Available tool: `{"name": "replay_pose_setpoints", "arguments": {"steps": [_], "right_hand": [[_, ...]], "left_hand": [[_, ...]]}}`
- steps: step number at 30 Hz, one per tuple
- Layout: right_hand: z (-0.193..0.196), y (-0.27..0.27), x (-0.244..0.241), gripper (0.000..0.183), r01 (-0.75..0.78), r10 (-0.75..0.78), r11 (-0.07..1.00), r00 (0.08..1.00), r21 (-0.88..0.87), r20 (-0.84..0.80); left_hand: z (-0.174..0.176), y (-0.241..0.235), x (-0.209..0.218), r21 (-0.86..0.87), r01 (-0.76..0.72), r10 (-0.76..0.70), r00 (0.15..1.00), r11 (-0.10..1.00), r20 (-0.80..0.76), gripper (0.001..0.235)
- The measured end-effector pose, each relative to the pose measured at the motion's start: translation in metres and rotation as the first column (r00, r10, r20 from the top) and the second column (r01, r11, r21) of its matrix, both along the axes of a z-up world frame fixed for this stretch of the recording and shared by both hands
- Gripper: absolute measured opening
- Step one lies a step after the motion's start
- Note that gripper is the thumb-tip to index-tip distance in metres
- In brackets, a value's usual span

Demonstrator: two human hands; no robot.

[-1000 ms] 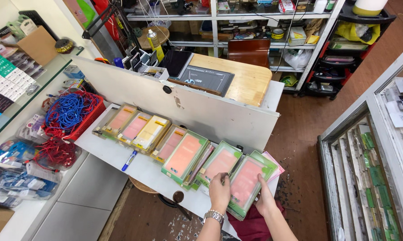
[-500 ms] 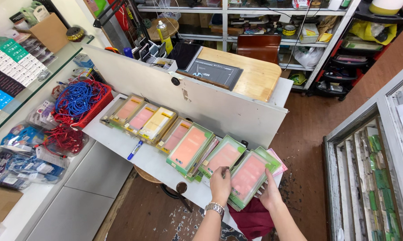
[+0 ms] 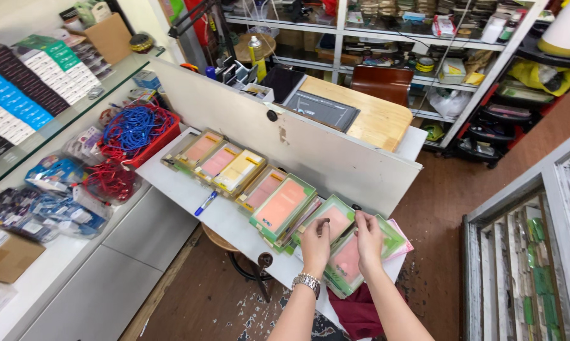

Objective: The person wipes the surface of small rectangular boxes with a red cloth, then stacks them on a glass display counter. The person repeats this process for multiple boxes, picking them up from a table and placing them on the counter.

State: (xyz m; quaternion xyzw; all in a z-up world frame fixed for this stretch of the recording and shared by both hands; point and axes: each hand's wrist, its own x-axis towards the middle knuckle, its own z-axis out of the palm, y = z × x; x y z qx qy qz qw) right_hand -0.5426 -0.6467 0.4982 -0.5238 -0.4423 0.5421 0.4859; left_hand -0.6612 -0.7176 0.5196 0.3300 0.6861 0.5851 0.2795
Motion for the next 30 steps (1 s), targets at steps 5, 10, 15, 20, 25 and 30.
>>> {"name": "replay_pose_setpoints", "arguments": {"steps": [5, 10, 15, 20, 25, 30], "right_hand": [[0.024, -0.005, -0.057, 0.03, -0.146, 0.146, 0.988, 0.989, -0.058, 0.0], [0.025, -0.014, -0.125, 0.031, -0.226, 0.225, 0.974, 0.973, -0.028, -0.05], [0.021, -0.026, -0.227, 0.031, -0.258, 0.249, 0.965, 0.956, -0.041, -0.156], [0.017, -0.04, -0.354, 0.034, -0.339, 0.297, 0.931, 0.92, -0.138, -0.256], [-0.012, -0.059, -0.446, 0.036, -0.413, 0.347, 0.878, 0.898, -0.243, -0.272], [-0.049, -0.039, -0.503, 0.042, -0.402, 0.327, 0.858, 0.907, -0.319, -0.265]], "left_hand": [[0.007, -0.013, -0.049, 0.019, -0.073, 0.072, 0.996, 0.997, 0.051, 0.025], [0.015, -0.032, -0.119, 0.061, -0.106, 0.098, 0.988, 0.992, 0.118, 0.025], [0.015, -0.058, -0.221, 0.037, -0.111, 0.109, 0.993, 0.993, 0.041, 0.027], [0.015, -0.087, -0.349, -0.064, -0.119, 0.117, 0.993, 0.991, -0.03, 0.027], [0.007, -0.1, -0.442, -0.078, -0.154, 0.156, 0.988, 0.985, 0.011, 0.027], [-0.004, -0.09, -0.505, -0.103, -0.156, 0.168, 0.979, 0.982, 0.119, 0.029]]}}
